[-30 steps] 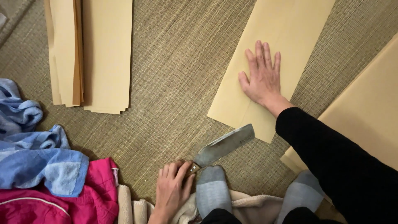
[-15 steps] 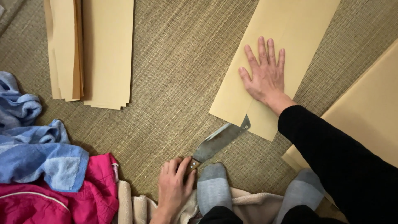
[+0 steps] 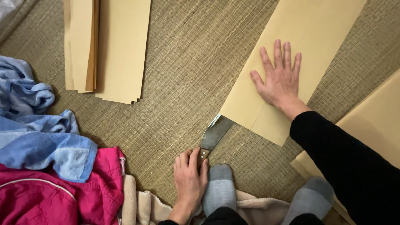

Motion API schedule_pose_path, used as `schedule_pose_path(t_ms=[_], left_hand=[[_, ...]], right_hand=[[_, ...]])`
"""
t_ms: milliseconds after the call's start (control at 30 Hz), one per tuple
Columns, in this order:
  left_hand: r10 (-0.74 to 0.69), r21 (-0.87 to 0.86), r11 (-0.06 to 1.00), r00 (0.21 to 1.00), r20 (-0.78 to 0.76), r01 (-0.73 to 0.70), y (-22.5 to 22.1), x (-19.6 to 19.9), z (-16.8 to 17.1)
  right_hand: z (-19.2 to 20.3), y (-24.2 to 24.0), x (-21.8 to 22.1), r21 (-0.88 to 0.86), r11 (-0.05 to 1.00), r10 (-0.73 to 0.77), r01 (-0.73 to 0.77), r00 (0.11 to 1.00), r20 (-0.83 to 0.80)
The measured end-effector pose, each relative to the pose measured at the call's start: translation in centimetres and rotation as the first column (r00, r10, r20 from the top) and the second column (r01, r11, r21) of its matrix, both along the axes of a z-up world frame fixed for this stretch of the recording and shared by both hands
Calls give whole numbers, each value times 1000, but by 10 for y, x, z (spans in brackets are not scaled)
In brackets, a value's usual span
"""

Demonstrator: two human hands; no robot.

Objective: Folding and cutting large sheets of brown paper into strips using a knife on a floor mat.

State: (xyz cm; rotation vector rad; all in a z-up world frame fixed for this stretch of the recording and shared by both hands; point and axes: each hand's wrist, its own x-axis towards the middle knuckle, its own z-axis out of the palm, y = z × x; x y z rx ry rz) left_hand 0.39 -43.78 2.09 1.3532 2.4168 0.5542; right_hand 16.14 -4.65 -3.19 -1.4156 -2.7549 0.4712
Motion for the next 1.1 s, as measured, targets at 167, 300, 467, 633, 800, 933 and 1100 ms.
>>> schedule_pose_path(t_ms=[167, 300, 467, 633, 800, 933, 1100], left_hand=[[12, 21, 1000, 1000, -19, -11, 3, 1, 5], [24, 12, 1000, 999, -27, -23, 1, 2, -1], [58, -12, 998, 998, -10, -58, -12, -1, -3], [37, -1, 999, 998, -49, -37, -1, -2, 4], [24, 45, 999, 998, -61, -21, 10, 1, 2], [25, 7, 1000, 997, -74, -25, -22, -5, -25], [26, -50, 998, 999, -48, -28, -22, -8, -21]], right_hand=[[3, -1, -1, 10, 1000, 17, -17, 1000, -22], [5, 0, -2, -11, 1000, 3, -3, 1000, -21], [5, 0, -2, -5, 1000, 4, -4, 1000, -16], [7, -3, -2, 8, 1000, 10, -9, 999, -40], [9, -2, -3, -6, 1000, 3, -3, 1000, -23], [9, -1, -4, -11, 1000, 3, -3, 1000, -20], [9, -2, -3, -5, 1000, 2, -2, 1000, -21]])
